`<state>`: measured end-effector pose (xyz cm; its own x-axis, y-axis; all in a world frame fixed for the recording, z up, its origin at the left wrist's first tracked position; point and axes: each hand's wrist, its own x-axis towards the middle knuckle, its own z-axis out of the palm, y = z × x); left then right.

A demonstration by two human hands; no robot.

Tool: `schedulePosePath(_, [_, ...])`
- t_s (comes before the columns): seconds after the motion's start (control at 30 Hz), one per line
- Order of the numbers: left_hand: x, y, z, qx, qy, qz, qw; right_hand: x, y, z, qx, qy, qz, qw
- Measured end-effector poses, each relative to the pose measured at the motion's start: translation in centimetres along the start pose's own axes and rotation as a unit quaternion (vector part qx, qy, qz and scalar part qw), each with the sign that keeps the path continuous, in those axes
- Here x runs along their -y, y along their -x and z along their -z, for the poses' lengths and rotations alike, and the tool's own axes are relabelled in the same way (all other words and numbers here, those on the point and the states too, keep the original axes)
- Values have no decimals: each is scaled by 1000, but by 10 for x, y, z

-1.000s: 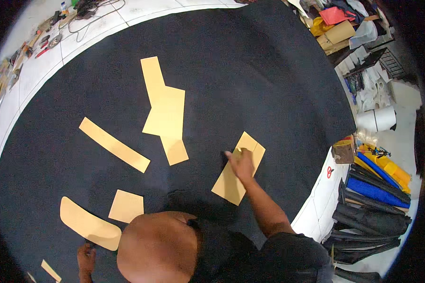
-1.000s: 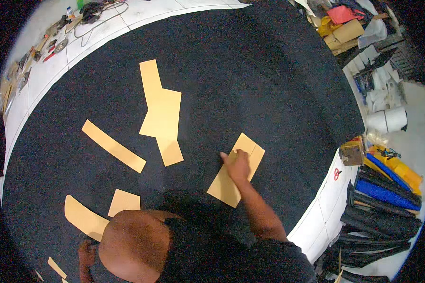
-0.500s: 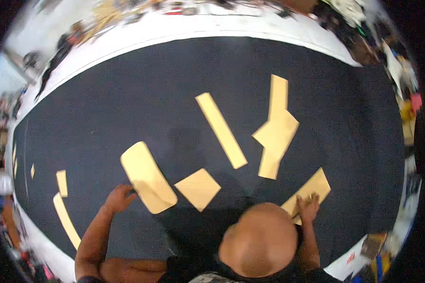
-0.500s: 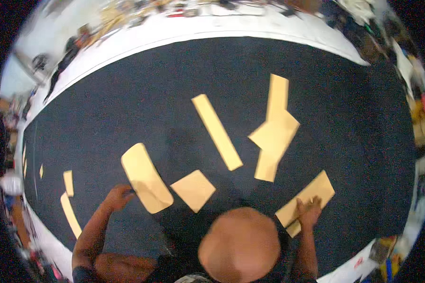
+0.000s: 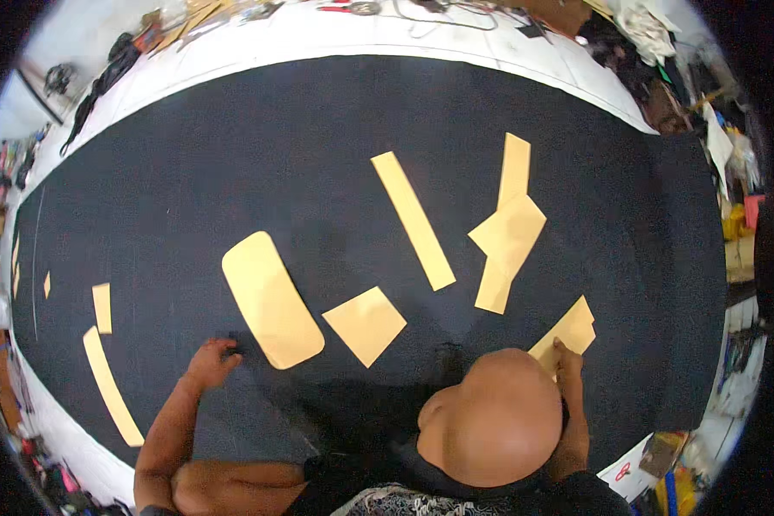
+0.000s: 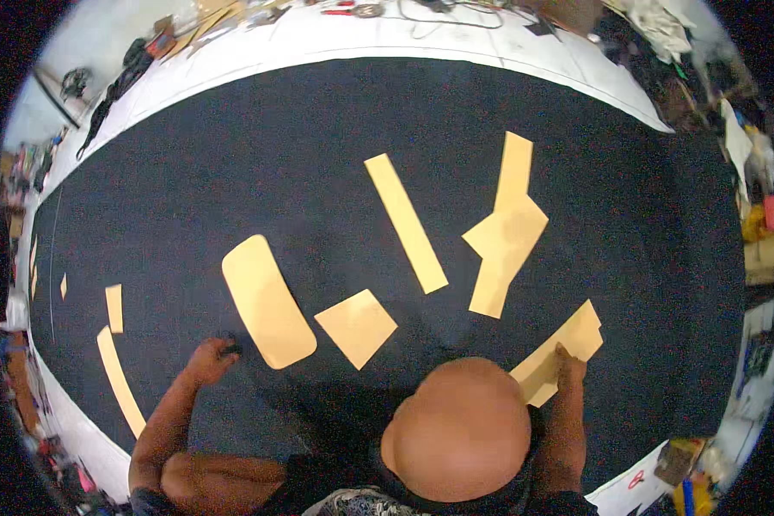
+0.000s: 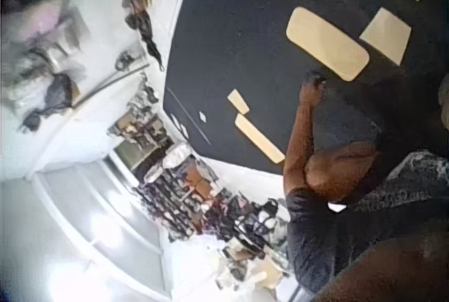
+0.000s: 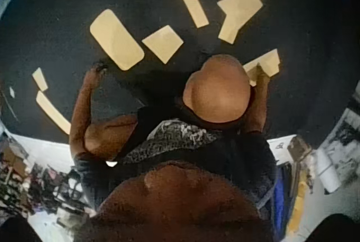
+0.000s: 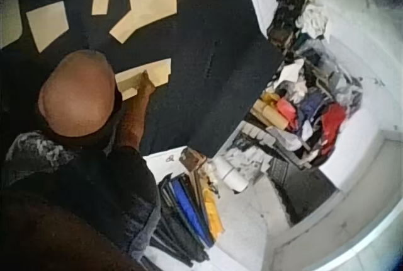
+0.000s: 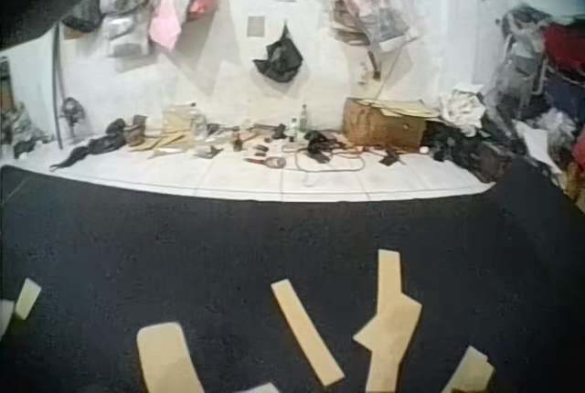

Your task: The person arranges cardboard pattern templates across a large sheet of black fabric and traces around their outlines onto the fabric using a marking tool.

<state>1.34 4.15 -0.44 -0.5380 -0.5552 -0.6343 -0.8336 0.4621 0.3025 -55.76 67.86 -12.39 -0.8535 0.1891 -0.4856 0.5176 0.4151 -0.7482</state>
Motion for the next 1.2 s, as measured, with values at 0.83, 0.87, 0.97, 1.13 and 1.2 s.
schedulePosePath(0.83, [-10,33,-25,-11,21,-39,999,148,284,-460,421,284,383,772])
schedulePosePath(0.87, [-4,36,-29,-4,17,-29,999,148,287,-463,423,282,383,771])
schedulePosePath(0.97, [1,31,-27,7,12,-18,1000,149,284,-466,407,280,388,778])
schedulePosePath(1.13, [10,25,-33,5,11,-14,1000,154,284,-473,401,289,432,754])
schedulePosePath(1.2, [15,24,-37,-24,8,-34,999,160,289,-472,401,304,429,750])
